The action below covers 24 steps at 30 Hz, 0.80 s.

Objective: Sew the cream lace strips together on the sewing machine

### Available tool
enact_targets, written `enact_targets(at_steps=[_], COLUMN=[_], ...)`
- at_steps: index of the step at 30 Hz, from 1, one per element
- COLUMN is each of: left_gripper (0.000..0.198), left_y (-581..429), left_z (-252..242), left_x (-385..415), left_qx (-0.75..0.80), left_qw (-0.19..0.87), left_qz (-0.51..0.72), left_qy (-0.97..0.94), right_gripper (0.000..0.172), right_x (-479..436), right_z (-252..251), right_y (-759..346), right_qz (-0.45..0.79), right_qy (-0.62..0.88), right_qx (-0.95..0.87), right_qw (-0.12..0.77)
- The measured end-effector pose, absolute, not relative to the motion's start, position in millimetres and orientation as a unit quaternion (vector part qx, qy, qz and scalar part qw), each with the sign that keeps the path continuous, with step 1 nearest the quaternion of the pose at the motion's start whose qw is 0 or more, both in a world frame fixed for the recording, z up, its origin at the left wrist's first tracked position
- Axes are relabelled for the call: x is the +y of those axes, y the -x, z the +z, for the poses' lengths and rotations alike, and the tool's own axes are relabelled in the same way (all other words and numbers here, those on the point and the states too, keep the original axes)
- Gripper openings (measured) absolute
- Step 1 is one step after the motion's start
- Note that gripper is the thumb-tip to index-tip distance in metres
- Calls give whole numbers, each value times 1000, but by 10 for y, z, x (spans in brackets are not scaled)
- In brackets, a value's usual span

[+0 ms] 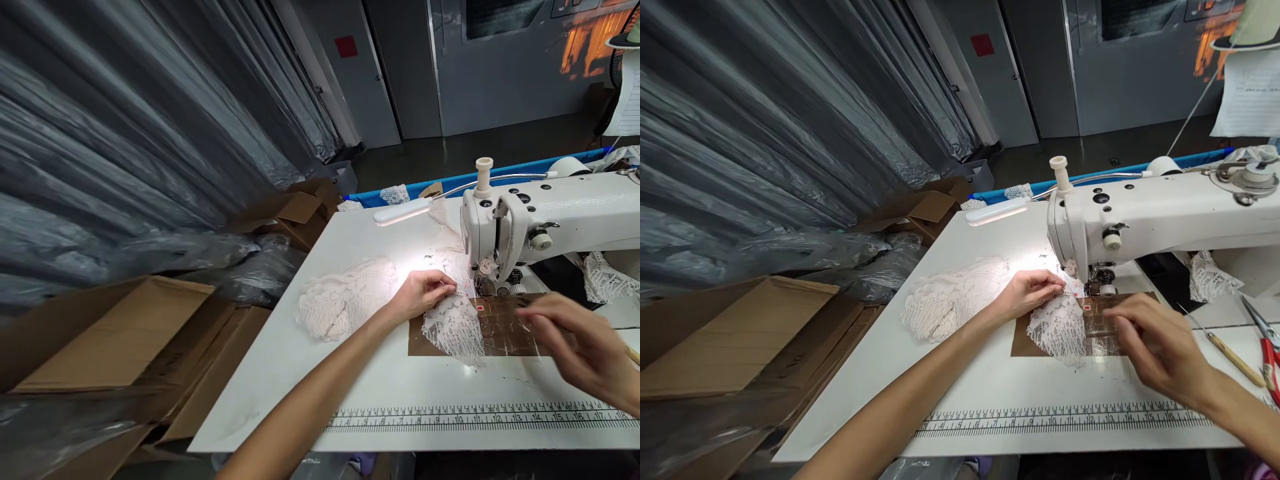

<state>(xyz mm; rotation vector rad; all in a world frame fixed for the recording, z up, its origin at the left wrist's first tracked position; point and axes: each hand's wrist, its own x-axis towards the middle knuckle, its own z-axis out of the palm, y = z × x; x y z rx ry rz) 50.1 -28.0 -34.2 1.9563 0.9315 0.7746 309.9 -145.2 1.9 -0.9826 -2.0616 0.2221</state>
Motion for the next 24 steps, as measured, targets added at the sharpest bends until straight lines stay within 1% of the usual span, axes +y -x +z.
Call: enact_targets(at_steps=[3,6,7,8,10,12,13,14,15,18,20,24], left_gripper=[23,24,24,25,28,31,30,29,27,19,18,19], left_y=[-515,-516,-496,-463,-371,-284,-256,-245,-250,-327,-384,-418], left_z=[-330,-255,-218,-179,-113,-84,-89,-106,-134,-255,-336,-425], left_x=[-283,-263,-258,-257,-286,-371,-435,-510,-590,-798,-867,-878], left_qx=[385,396,401,410,431,424,400,359,310,184,153,156], left_qw=[446,424,390,335,167,-5,-55,-69,-50,87,152,193], left_qz=[338,348,351,354,345,306,284,268,259,241,247,300], left_qy=[-734,-736,-751,-771,-817,-852,-870,-891,-913,-949,-945,-921], right_gripper=[26,34,35,37,38,35,34,32,31,31,34,37], right_x=[-1147,-987,-960,-941,-917,-903,-899,-895,-890,-870,-851,-823], right_z=[-164,-273,-293,-308,-329,-344,-352,-359,-366,-381,-376,-314], right_y=[-2953,-2866,-2849,-2837,-2825,-2826,-2829,-2833,-2839,-2865,-2887,-2895], right_qz=[125,107,96,88,91,128,155,179,199,215,206,180], right_qy=[393,388,376,363,347,353,362,374,388,420,408,376], right_qx=[-850,-885,-898,-909,-920,-910,-899,-885,-869,-844,-860,-899], right_qw=[327,235,207,183,158,174,192,212,231,255,228,136])
